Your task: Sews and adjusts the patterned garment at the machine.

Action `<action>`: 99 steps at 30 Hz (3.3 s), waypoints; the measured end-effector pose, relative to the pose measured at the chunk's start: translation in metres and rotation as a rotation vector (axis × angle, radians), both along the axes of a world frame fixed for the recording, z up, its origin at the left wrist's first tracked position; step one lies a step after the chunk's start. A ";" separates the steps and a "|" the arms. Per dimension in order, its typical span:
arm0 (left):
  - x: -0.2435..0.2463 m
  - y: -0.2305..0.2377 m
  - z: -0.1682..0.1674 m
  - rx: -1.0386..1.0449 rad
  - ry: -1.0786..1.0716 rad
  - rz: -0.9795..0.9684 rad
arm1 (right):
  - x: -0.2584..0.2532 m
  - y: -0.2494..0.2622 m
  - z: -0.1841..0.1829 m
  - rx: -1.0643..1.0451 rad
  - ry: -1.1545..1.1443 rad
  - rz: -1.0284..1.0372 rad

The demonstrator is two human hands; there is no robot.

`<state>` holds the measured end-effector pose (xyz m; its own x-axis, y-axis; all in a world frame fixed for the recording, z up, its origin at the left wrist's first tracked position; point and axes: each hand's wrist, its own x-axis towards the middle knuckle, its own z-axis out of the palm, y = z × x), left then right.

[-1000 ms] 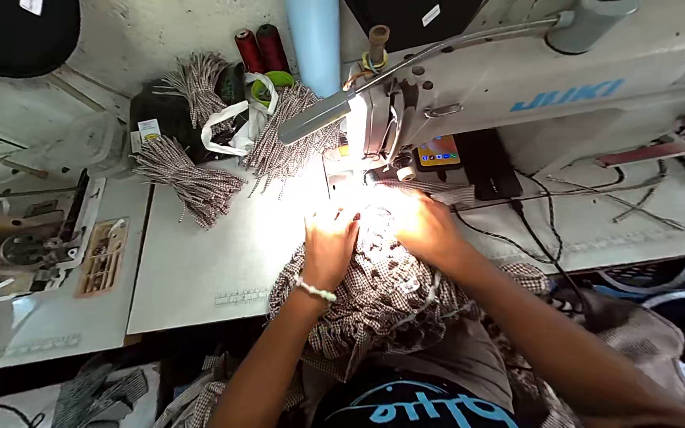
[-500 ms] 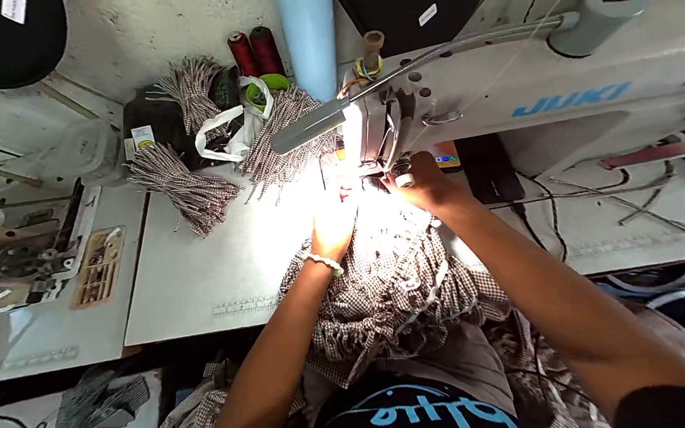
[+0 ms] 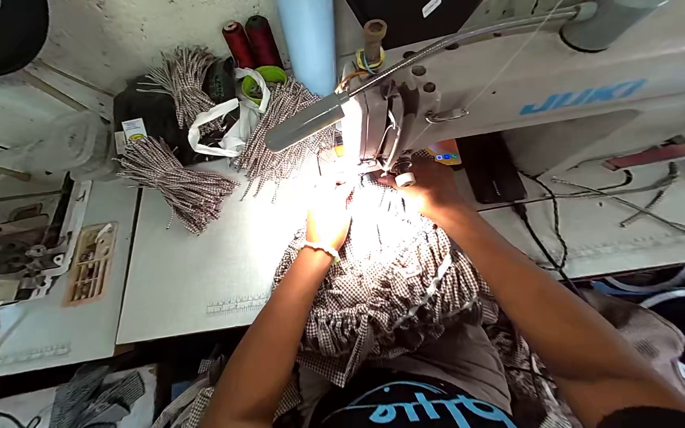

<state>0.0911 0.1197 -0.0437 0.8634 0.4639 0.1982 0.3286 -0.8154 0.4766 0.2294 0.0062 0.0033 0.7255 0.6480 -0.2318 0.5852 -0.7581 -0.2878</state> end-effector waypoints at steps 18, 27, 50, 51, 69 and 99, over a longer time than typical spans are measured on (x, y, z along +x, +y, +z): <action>0.056 0.102 0.029 -0.006 0.161 0.208 | -0.052 -0.057 -0.025 0.481 -0.331 0.192; -0.036 0.063 0.056 0.234 -0.157 -0.107 | -0.067 -0.053 -0.018 0.855 -0.435 0.325; -0.079 -0.035 0.067 0.344 -0.301 -0.191 | -0.087 -0.071 0.001 0.898 -0.241 0.355; -0.080 -0.037 0.068 0.314 -0.340 -0.147 | -0.089 -0.070 0.001 0.913 -0.215 0.322; -0.075 -0.082 0.058 -0.966 -0.818 0.137 | -0.122 -0.060 0.016 1.352 1.351 -0.390; -0.084 -0.075 0.051 -0.172 -0.694 0.077 | -0.105 -0.070 -0.007 1.213 0.600 -0.137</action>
<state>0.0069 0.0448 0.0069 0.5285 0.5923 0.6082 -0.0433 -0.6967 0.7161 0.1245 -0.0640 -0.0038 0.7902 0.5994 0.1276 0.0760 0.1107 -0.9909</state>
